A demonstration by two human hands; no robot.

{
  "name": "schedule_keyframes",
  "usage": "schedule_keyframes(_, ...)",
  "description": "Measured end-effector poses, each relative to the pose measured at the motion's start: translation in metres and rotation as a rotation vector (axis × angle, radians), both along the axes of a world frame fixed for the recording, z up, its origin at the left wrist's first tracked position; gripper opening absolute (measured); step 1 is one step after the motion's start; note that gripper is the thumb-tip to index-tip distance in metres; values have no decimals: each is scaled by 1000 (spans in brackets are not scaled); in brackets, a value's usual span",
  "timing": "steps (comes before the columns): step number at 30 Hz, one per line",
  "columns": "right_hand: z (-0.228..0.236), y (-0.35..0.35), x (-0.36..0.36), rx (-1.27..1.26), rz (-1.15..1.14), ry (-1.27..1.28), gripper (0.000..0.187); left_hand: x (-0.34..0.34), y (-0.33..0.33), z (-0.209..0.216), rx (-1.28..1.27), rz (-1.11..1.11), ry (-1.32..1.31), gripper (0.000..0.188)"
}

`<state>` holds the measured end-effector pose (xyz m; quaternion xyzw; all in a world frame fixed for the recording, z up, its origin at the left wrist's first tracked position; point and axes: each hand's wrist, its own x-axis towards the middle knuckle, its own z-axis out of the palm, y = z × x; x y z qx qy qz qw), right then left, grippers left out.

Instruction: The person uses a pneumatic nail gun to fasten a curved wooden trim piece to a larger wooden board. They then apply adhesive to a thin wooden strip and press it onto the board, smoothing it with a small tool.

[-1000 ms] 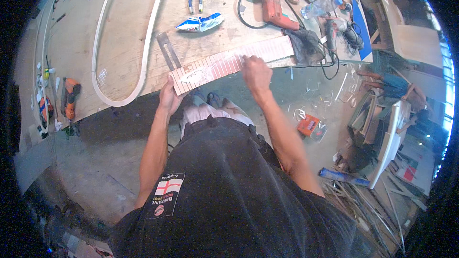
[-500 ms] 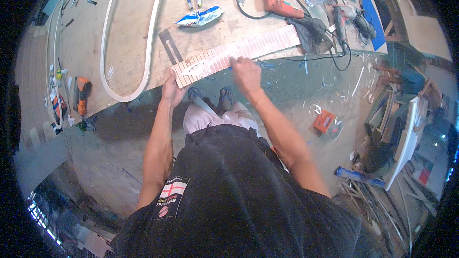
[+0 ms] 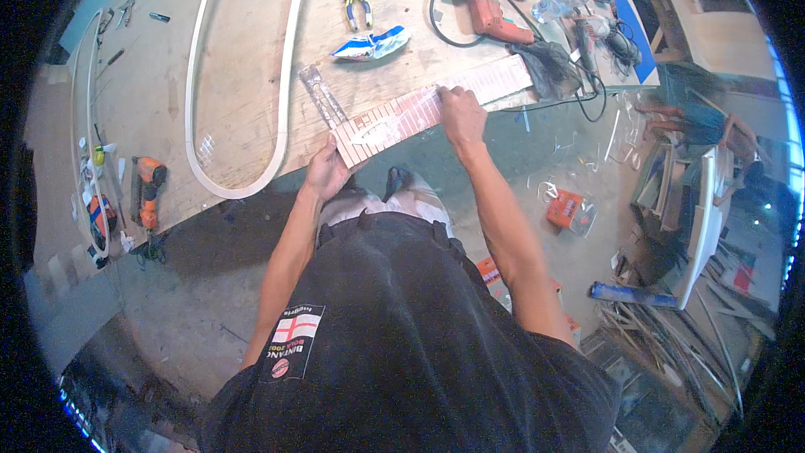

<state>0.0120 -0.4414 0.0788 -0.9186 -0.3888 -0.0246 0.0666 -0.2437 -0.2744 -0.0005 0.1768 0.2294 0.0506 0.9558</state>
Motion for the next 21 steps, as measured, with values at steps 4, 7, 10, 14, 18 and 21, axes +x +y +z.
schedule_keyframes(4, 1, 2, 0, 2, -29, -2, 17, -1, 1, 2, -127, 38, -66, 54)
schedule_keyframes(7, -6, 6, 13, -44, -189, -5, 22, -4, 1, -6, -154, 2, -98, 54)
schedule_keyframes(10, -13, 23, -19, -61, -130, 82, 22, -2, -2, -8, -171, 27, -97, 55)
schedule_keyframes(14, -10, 53, -74, 40, -90, 143, 23, -3, -2, -3, -161, 19, -118, 56)
schedule_keyframes(18, 0, 65, -99, 66, -20, 225, 24, 0, -3, 0, -146, 32, -118, 57)
schedule_keyframes(21, 11, 52, -88, 107, -106, 219, 26, -1, -1, -4, -148, 11, -119, 58)
